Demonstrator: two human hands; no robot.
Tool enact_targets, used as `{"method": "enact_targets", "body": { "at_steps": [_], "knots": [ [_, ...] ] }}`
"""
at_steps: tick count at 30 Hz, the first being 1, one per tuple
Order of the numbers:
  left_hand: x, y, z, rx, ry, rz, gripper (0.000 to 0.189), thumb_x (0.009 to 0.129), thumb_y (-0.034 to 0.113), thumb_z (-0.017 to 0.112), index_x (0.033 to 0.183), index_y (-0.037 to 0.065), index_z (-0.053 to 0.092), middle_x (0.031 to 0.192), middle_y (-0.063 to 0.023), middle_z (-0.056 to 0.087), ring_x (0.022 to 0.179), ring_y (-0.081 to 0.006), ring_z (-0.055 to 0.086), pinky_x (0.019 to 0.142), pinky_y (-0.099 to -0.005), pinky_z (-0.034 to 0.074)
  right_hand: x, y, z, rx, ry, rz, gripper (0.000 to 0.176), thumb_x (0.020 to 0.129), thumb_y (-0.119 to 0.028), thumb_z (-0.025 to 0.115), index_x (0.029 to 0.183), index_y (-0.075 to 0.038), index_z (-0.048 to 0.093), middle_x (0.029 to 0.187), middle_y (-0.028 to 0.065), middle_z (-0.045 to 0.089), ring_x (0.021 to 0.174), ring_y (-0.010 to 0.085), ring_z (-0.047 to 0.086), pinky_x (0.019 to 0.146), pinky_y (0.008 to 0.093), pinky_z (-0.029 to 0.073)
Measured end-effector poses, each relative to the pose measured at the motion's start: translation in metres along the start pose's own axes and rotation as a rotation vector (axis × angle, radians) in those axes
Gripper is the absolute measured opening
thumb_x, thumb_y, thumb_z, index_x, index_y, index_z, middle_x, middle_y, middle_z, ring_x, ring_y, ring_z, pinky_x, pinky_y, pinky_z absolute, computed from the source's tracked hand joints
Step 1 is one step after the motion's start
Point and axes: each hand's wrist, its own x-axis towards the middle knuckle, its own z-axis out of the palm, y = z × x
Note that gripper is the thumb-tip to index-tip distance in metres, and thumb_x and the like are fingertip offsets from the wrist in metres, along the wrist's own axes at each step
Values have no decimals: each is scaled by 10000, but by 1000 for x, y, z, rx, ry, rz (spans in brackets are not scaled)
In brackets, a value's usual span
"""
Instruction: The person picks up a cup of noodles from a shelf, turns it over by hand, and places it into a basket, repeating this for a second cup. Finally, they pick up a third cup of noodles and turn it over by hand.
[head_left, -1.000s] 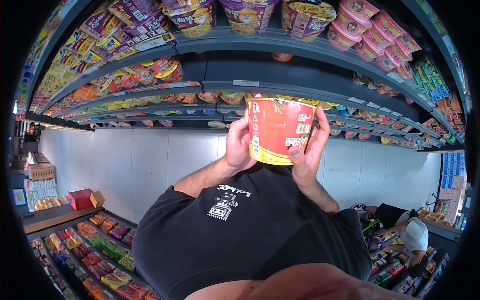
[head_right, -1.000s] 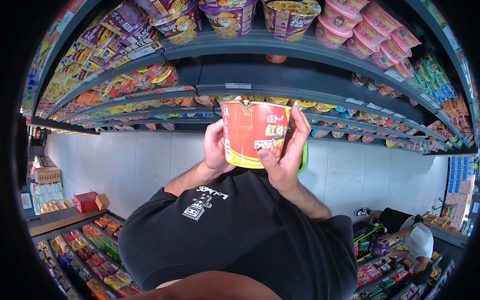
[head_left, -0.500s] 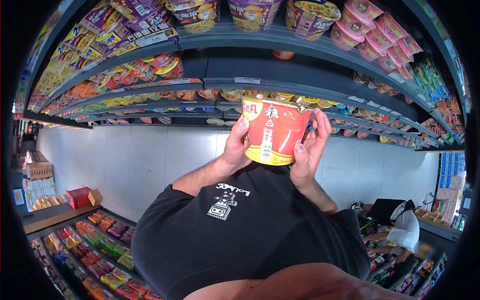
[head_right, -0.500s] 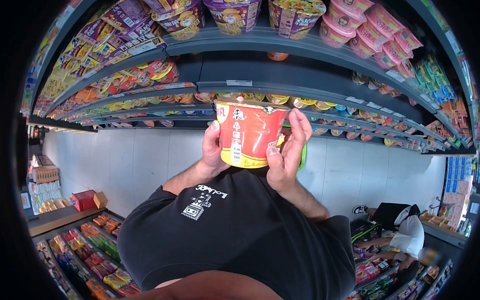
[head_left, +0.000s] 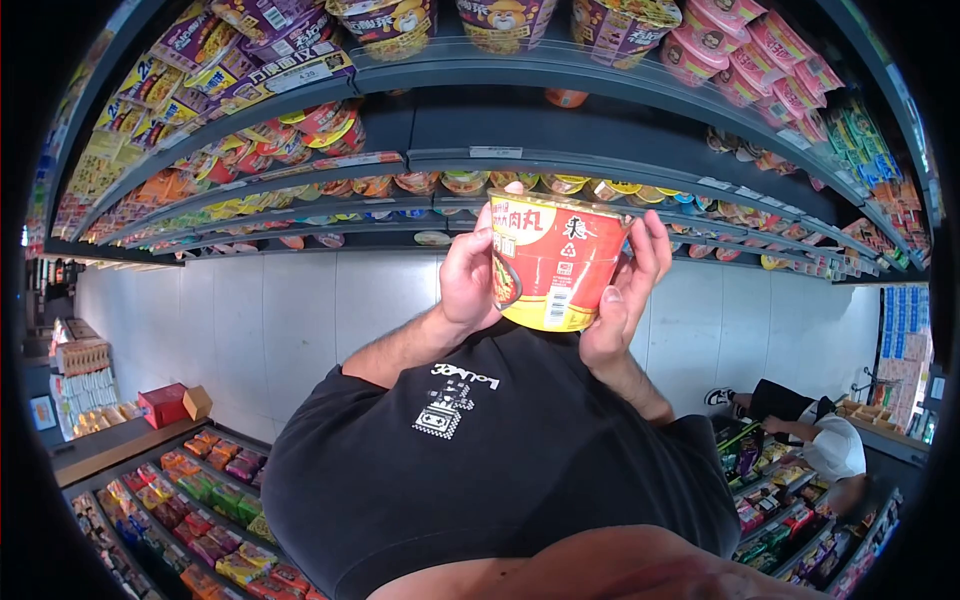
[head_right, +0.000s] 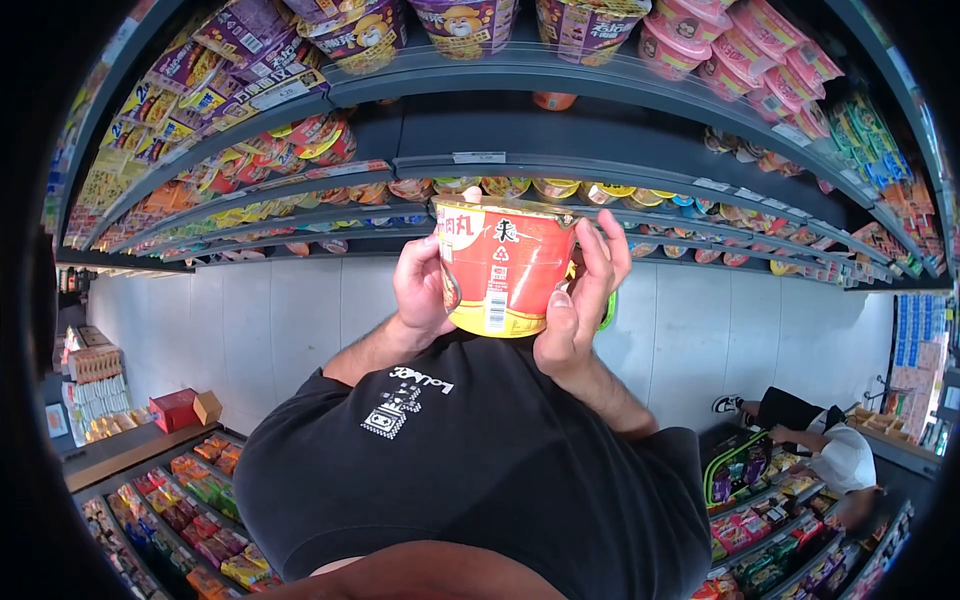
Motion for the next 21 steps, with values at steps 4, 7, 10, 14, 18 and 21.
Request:
{"method": "enact_targets", "body": {
  "at_steps": [4,7,10,14,18,21],
  "knots": [
    [2,-3,4,-30,-65,28,625,970,299,426,1509,32,257,1476,-162,430,1361,-253,447,1147,-424,345,-1,6,-10,-43,-9,-60,657,826,-171,419,1437,71,385,1536,235,241,1359,303,363,1100,413,340],
    [2,-6,11,-30,-94,87,645,962,291,475,1509,40,245,1481,-171,417,1366,-247,443,1147,-419,352,-1,7,-17,14,-62,-26,676,843,-151,415,1469,85,318,1545,210,239,1399,303,332,1136,430,298],
    [0,-10,11,13,-84,78,662,966,319,500,1508,37,246,1474,-170,427,1363,-239,449,1146,-414,359,2,8,-25,29,-119,35,706,863,-145,411,1506,95,245,1557,185,230,1419,292,321,1164,433,269],
    [-3,-15,8,-16,-95,77,658,992,349,489,1510,29,241,1469,-166,438,1354,-236,462,1143,-411,365,4,4,-24,58,-143,59,718,861,-138,411,1515,104,239,1558,167,226,1418,277,331,1165,416,279],
    [-6,-19,5,-44,-61,93,650,1008,360,477,1514,30,238,1467,-159,442,1354,-240,463,1147,-415,360,5,4,-21,54,-149,-8,676,865,-111,392,1493,114,284,1544,203,228,1408,293,339,1106,385,366],
    [-6,-17,7,-72,-86,95,650,1008,367,476,1515,37,239,1472,-156,436,1362,-244,453,1150,-420,355,4,9,-23,9,-135,-26,657,869,-123,397,1477,114,321,1537,218,250,1407,306,345,1116,396,356]
  ]
}}
